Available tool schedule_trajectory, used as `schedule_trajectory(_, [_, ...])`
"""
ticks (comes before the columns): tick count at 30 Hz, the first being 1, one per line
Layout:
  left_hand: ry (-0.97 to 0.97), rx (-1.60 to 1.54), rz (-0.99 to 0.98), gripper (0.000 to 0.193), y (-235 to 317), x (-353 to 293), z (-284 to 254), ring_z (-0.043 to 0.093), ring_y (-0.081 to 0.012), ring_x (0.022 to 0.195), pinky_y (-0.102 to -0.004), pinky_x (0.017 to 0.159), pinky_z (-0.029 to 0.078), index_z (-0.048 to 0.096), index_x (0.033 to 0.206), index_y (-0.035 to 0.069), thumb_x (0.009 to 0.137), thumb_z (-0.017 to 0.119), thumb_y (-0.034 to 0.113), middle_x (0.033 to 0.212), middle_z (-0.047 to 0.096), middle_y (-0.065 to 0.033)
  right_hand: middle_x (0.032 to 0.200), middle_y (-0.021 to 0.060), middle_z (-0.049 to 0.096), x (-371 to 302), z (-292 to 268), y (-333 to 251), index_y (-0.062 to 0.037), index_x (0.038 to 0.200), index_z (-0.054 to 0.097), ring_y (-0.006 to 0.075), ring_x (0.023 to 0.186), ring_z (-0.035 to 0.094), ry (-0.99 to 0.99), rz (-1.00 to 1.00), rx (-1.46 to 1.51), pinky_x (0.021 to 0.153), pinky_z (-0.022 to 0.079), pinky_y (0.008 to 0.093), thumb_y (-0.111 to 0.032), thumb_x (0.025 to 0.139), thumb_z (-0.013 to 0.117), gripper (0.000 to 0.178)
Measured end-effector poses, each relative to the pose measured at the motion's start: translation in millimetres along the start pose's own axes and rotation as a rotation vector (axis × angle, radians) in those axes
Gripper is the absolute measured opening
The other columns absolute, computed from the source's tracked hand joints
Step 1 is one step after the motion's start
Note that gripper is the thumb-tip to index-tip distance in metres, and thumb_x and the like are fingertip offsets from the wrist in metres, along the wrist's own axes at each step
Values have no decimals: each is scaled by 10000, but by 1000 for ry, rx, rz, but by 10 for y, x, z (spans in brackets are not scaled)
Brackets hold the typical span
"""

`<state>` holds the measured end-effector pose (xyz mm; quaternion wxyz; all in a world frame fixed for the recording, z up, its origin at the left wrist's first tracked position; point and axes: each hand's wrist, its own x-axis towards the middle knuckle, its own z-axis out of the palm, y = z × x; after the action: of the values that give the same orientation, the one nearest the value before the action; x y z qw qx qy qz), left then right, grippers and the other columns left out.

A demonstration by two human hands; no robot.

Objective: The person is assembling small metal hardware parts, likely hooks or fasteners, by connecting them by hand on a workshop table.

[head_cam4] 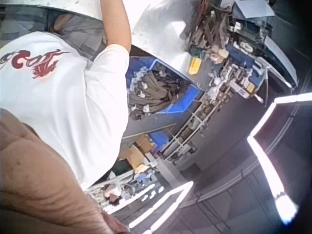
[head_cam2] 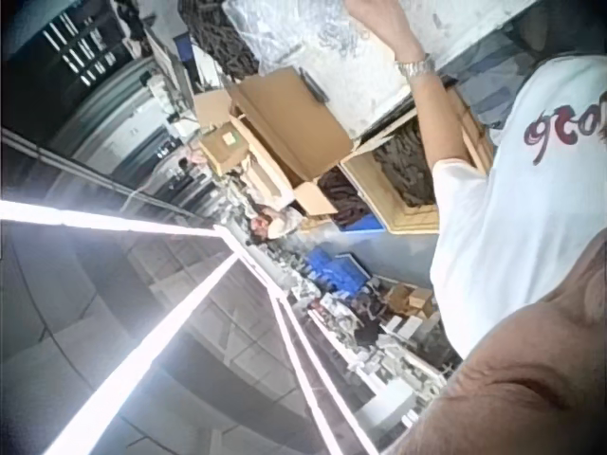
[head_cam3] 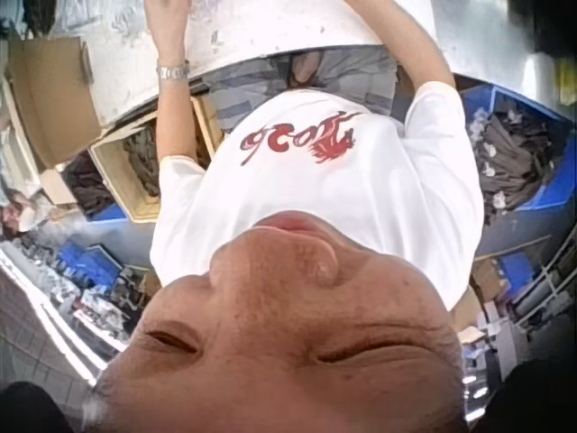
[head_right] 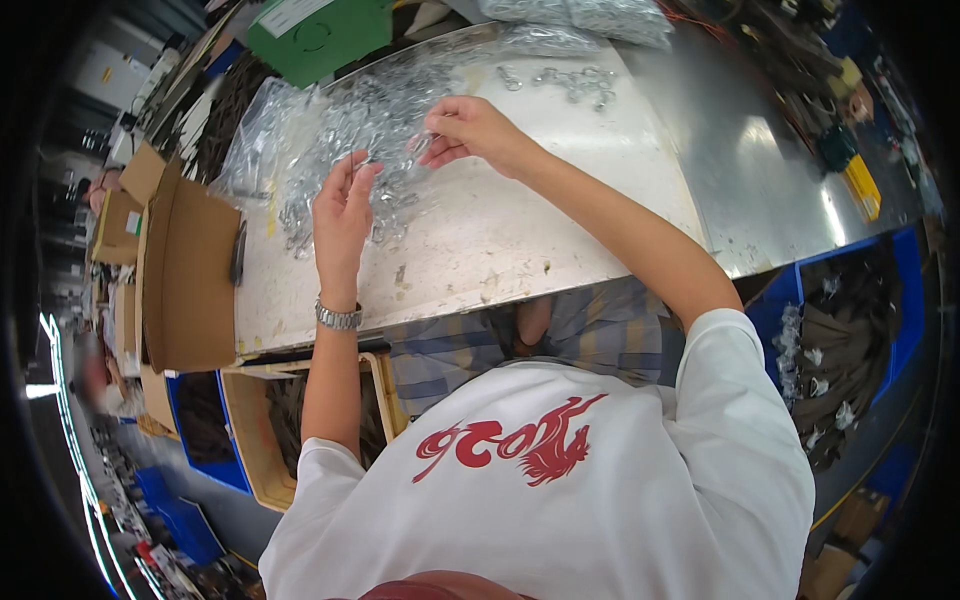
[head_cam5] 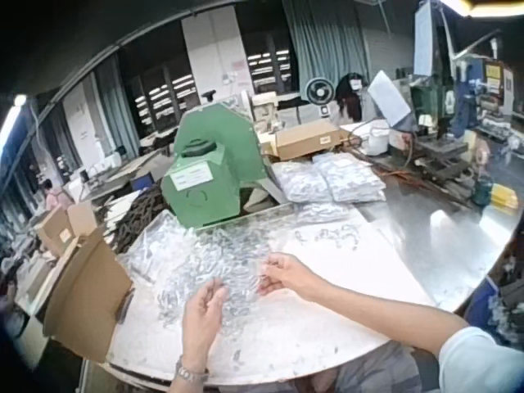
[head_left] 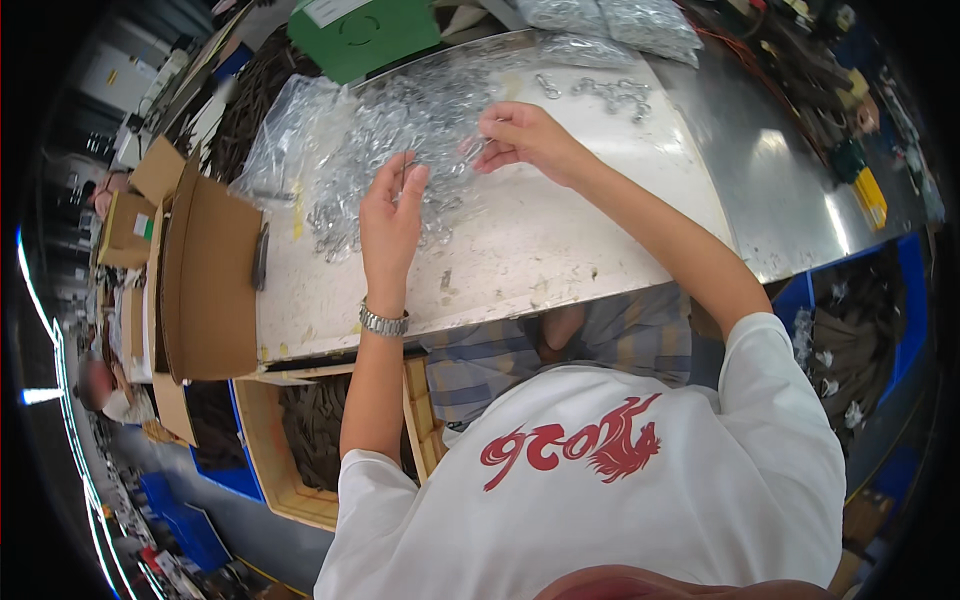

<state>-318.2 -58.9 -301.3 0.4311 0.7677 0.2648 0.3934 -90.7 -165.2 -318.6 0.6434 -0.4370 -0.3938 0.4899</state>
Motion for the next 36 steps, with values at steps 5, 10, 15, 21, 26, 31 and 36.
schedule_trajectory(5, [-449,-421,-433,282,50,170,425,416,-4,522,-201,456,310,684,1189,-18,1010,722,196,909,739,-42,1090,123,726,-185,-238,44,-41,1089,611,235,944,760,47,-46,72,905,629,365,-239,1074,619,199])
schedule_trajectory(10, [-193,-216,-336,186,81,105,643,399,-7,517,-206,462,293,695,968,4,998,724,184,781,696,-3,1115,136,721,-341,-373,83,-25,1130,617,249,941,758,92,21,117,893,632,367,-248,1059,647,236])
schedule_trajectory(15, [-239,-79,-150,219,34,123,744,388,-17,520,-236,487,287,710,878,31,1007,713,208,680,652,22,987,98,748,-365,-416,-31,-4,1153,661,164,871,734,27,138,-177,760,617,303,-243,1010,717,284])
schedule_trajectory(21, [-324,-73,-320,295,78,212,710,460,-27,554,-244,525,340,695,813,27,1024,692,233,647,618,33,940,72,747,-330,-537,25,-20,1053,696,141,875,721,190,88,-249,752,606,290,-221,989,740,215])
schedule_trajectory(26, [-251,-52,-117,324,55,204,756,498,-42,561,-237,530,350,697,790,21,1022,696,246,637,604,26,938,49,740,-283,-561,72,-48,1052,685,158,889,727,246,76,174,790,605,304,-241,1013,711,199])
schedule_trajectory(31, [-167,-59,-114,313,71,193,695,486,-32,572,-235,534,343,698,794,18,1017,702,237,643,607,31,1015,56,754,-324,-775,-92,-50,1183,678,178,964,737,305,4,321,888,595,313,-328,1087,590,307])
schedule_trajectory(36, [-246,-159,-202,262,25,206,663,429,-1,589,-232,533,316,724,819,29,1001,718,218,672,641,44,1151,105,754,-341,-574,-208,-34,1289,680,183,1081,721,190,-9,202,959,567,307,-343,1074,616,381])
